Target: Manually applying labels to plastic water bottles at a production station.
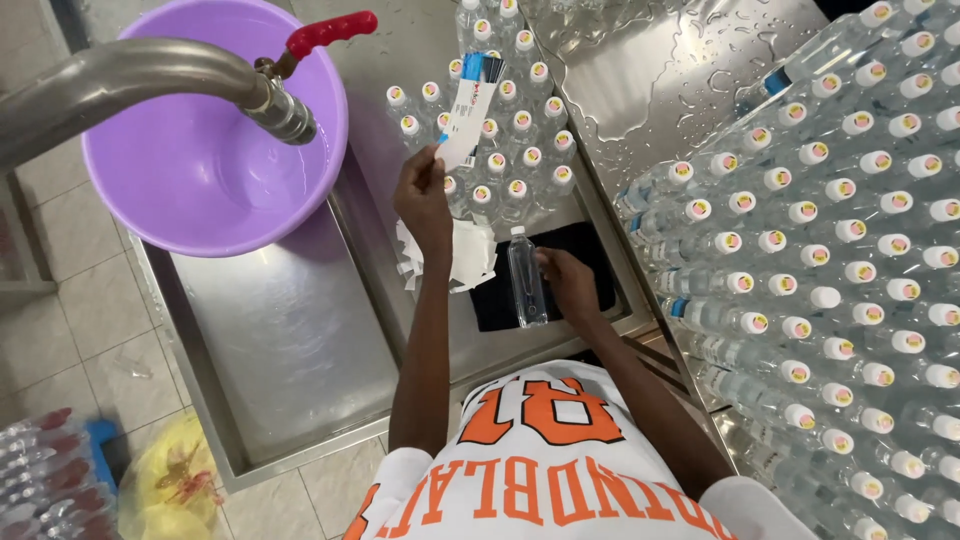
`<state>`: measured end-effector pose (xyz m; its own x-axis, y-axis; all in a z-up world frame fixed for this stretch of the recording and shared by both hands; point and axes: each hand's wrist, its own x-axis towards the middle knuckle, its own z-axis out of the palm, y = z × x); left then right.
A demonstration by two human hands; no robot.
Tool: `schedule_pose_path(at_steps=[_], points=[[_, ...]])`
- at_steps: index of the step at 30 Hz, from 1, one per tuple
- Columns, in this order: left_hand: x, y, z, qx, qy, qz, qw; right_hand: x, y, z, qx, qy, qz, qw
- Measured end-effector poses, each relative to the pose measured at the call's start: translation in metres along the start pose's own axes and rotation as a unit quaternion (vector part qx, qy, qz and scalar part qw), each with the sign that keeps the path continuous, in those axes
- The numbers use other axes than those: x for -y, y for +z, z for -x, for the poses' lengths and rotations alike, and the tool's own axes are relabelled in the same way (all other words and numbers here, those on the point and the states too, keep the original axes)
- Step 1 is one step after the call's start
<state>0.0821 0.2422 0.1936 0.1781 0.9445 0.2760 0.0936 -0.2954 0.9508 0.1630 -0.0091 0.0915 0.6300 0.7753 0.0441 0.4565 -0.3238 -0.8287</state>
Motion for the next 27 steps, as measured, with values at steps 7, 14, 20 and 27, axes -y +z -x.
schedule_pose_path(at_steps=[7, 14, 20, 27], points=[[-0.087, -0.004, 0.080, 0.116, -0.139, 0.197, 0.963, 0.125, -0.100, -0.029, -0.117, -0.233, 0.065, 0.963], [-0.106, -0.009, 0.109, 0.175, -0.147, 0.254, 0.940, 0.147, -0.116, -0.027, -0.145, -0.295, 0.146, 0.933], [-0.095, -0.011, 0.120, 0.202, -0.207, 0.265, 0.920, 0.150, -0.118, -0.015, -0.128, -0.235, 0.129, 0.955], [-0.079, -0.009, 0.121, 0.197, -0.228, 0.296, 0.906, 0.158, -0.115, -0.006, -0.034, -0.148, 0.057, 0.987]])
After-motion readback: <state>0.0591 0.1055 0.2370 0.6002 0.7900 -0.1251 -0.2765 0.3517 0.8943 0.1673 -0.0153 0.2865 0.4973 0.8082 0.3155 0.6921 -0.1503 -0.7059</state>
